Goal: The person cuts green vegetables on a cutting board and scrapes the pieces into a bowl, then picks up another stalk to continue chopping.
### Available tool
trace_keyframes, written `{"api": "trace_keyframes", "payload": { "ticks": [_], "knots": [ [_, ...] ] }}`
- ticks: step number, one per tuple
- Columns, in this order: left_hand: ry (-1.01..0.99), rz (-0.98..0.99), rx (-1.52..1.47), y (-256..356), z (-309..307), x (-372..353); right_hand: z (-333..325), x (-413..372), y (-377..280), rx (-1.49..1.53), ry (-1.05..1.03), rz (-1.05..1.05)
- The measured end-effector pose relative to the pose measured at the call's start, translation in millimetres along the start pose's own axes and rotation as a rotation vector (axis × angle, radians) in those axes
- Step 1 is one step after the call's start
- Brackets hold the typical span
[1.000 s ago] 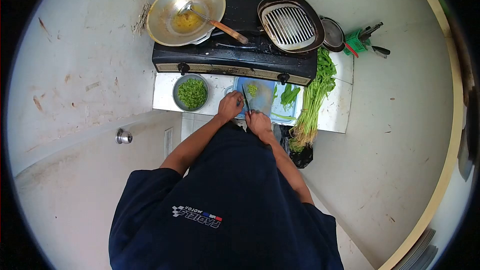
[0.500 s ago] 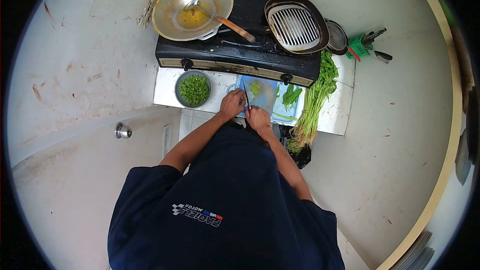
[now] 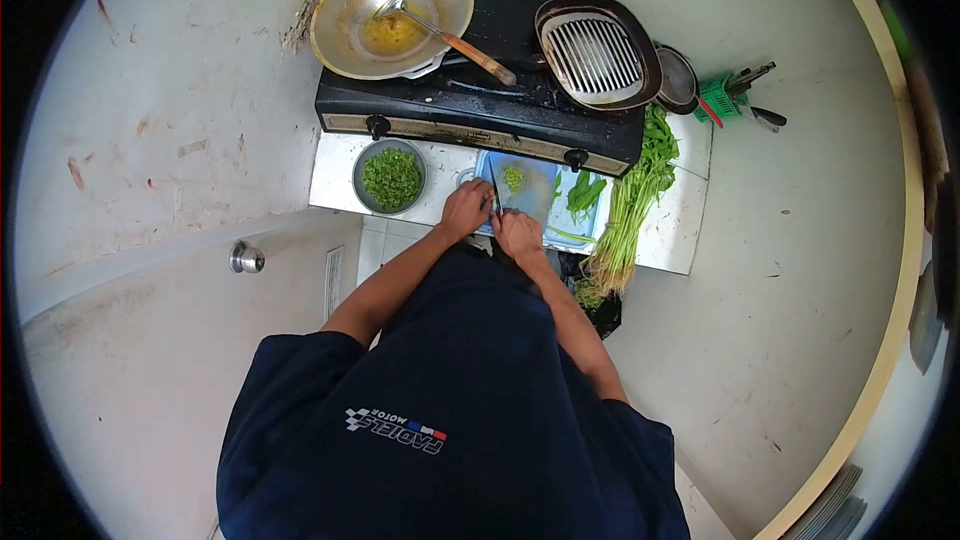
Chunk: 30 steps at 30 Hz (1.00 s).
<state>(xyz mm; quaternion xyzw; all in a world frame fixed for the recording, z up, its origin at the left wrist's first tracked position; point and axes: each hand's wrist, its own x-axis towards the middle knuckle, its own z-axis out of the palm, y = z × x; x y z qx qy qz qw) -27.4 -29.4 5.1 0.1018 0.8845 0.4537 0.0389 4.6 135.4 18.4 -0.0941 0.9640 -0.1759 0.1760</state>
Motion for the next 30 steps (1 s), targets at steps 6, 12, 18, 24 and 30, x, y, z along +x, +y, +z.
{"api": "trace_keyframes", "payload": {
  "ticks": [6, 12, 18, 24, 30],
  "knots": [
    [0.008, 0.005, 0.003, -0.6, 1.7, 0.6, 1.0, -11.7, 5.7, 0.022, 0.025, 0.001],
    [0.005, -0.010, 0.026, 1.0, 2.2, 0.9, -4.3, -15.0, 3.6, 0.018, 0.028, 0.001],
    [0.005, -0.026, 0.041, 0.7, 4.9, 0.8, -3.1, -13.2, 2.0, 0.003, 0.016, 0.021],
    [0.004, -0.044, 0.047, -0.8, 7.5, 0.5, 0.6, -4.2, 3.0, 0.029, 0.036, -0.018],
    [0.030, -0.028, 0.026, 2.7, 5.9, -1.3, 5.2, -8.3, 4.5, 0.038, 0.063, -0.045]
  ]
}}
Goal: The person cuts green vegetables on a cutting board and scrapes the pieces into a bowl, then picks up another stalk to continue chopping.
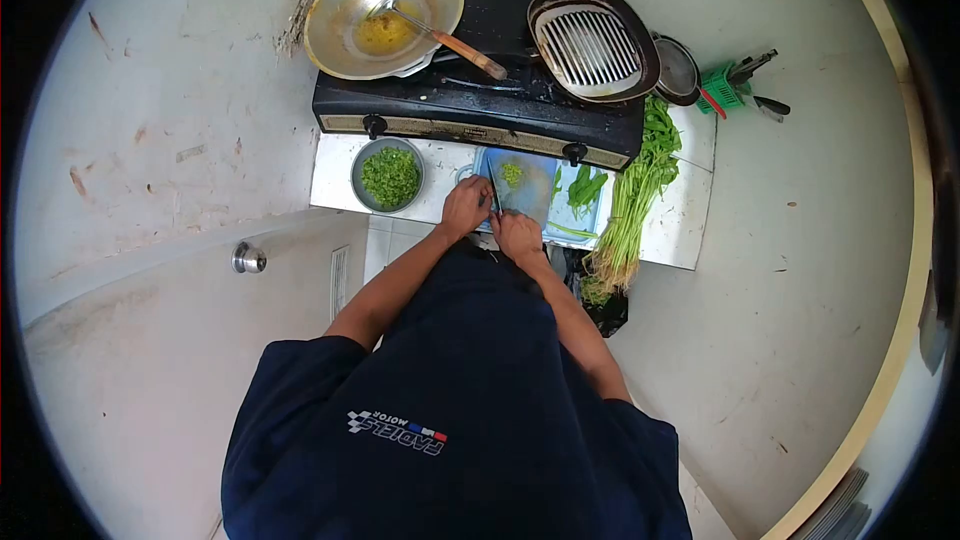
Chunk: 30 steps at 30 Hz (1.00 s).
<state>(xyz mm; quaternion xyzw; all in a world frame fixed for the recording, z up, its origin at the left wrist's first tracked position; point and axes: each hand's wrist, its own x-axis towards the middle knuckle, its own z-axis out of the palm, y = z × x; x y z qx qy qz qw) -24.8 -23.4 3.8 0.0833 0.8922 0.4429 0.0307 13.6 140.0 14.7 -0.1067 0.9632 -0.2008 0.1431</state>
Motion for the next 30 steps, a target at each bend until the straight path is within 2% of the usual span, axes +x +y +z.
{"api": "trace_keyframes", "payload": {
  "ticks": [14, 20, 30],
  "knots": [
    [0.012, 0.006, 0.014, -1.5, 4.1, -3.0, 0.8, -5.7, 3.2, -0.045, -0.046, 0.026],
    [-0.010, -0.033, 0.016, 0.1, 2.9, -3.1, 6.8, -15.6, 7.3, -0.061, 0.015, 0.021],
    [-0.006, 0.005, 0.023, -0.8, 1.5, -3.7, -2.9, -13.8, -2.1, 0.033, -0.014, 0.057]
  ]
}}
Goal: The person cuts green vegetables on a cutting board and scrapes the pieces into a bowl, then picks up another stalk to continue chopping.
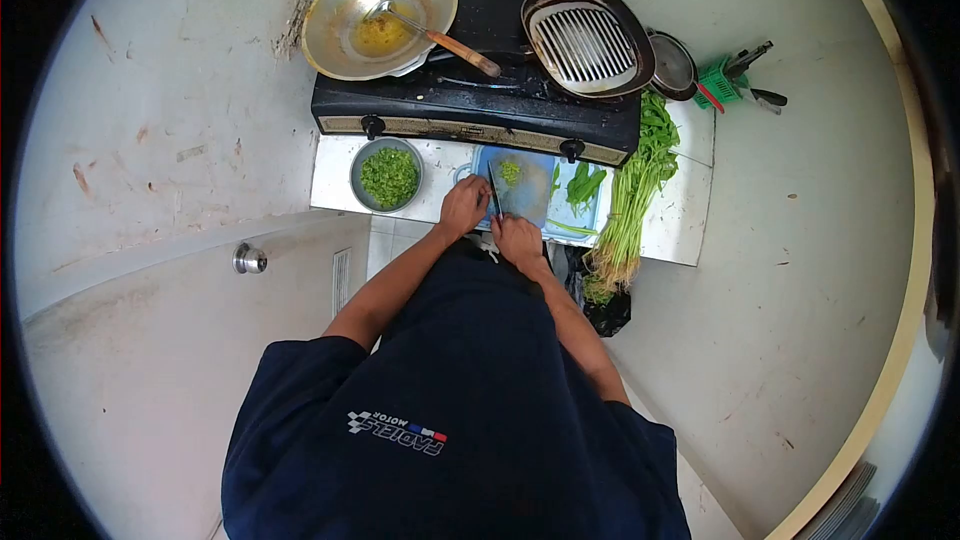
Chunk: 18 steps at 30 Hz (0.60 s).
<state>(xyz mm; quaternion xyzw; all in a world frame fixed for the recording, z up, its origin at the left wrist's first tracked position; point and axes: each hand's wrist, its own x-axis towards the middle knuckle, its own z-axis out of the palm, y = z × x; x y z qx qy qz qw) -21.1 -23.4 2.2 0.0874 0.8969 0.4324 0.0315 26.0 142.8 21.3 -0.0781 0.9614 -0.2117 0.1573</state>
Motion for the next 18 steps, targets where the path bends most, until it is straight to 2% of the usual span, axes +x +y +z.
{"api": "trace_keyframes", "payload": {
  "ticks": [8, 18],
  "knots": [
    [-0.022, -0.032, 0.013, 3.6, -2.3, 1.0, 4.7, -2.4, 1.2, -0.022, -0.011, 0.014],
    [-0.058, 0.037, 0.098, -2.2, -0.7, -2.4, 4.1, -3.0, 0.2, 0.007, -0.014, -0.009]
  ]
}}
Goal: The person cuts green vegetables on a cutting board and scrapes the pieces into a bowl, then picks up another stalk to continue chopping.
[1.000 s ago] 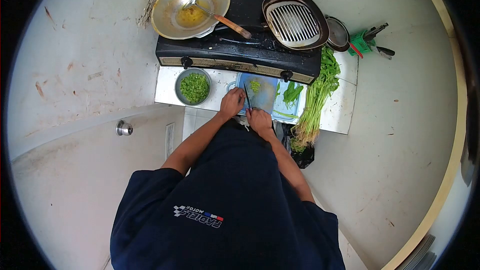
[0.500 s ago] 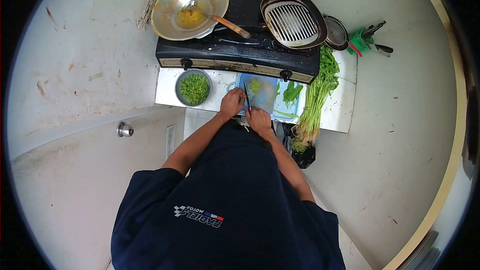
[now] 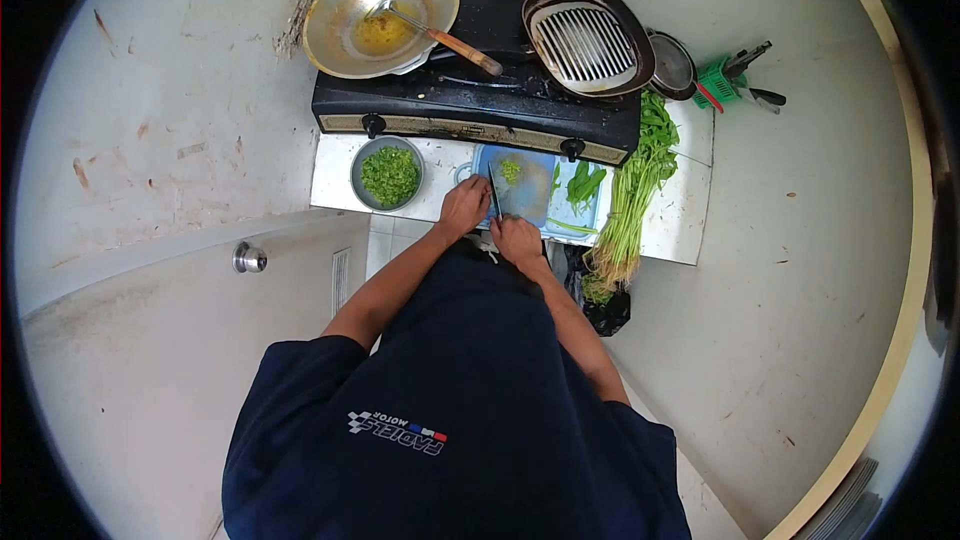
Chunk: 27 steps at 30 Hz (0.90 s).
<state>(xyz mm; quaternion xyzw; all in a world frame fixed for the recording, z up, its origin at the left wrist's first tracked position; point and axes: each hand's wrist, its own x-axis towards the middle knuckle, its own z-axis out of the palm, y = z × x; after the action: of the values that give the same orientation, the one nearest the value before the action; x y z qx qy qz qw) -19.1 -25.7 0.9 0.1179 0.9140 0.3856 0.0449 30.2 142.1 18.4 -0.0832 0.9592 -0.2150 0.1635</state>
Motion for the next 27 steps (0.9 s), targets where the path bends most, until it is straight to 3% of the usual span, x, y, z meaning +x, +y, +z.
{"api": "trace_keyframes", "payload": {
  "ticks": [11, 27],
  "knots": [
    [0.014, -0.003, 0.022, 3.9, 0.7, 2.5, -1.5, 2.6, -2.6, -0.059, -0.096, 0.063],
    [0.018, -0.086, -0.071, 3.0, 2.1, 2.9, 1.7, 12.1, -1.8, -0.059, -0.038, -0.002]
  ]
}}
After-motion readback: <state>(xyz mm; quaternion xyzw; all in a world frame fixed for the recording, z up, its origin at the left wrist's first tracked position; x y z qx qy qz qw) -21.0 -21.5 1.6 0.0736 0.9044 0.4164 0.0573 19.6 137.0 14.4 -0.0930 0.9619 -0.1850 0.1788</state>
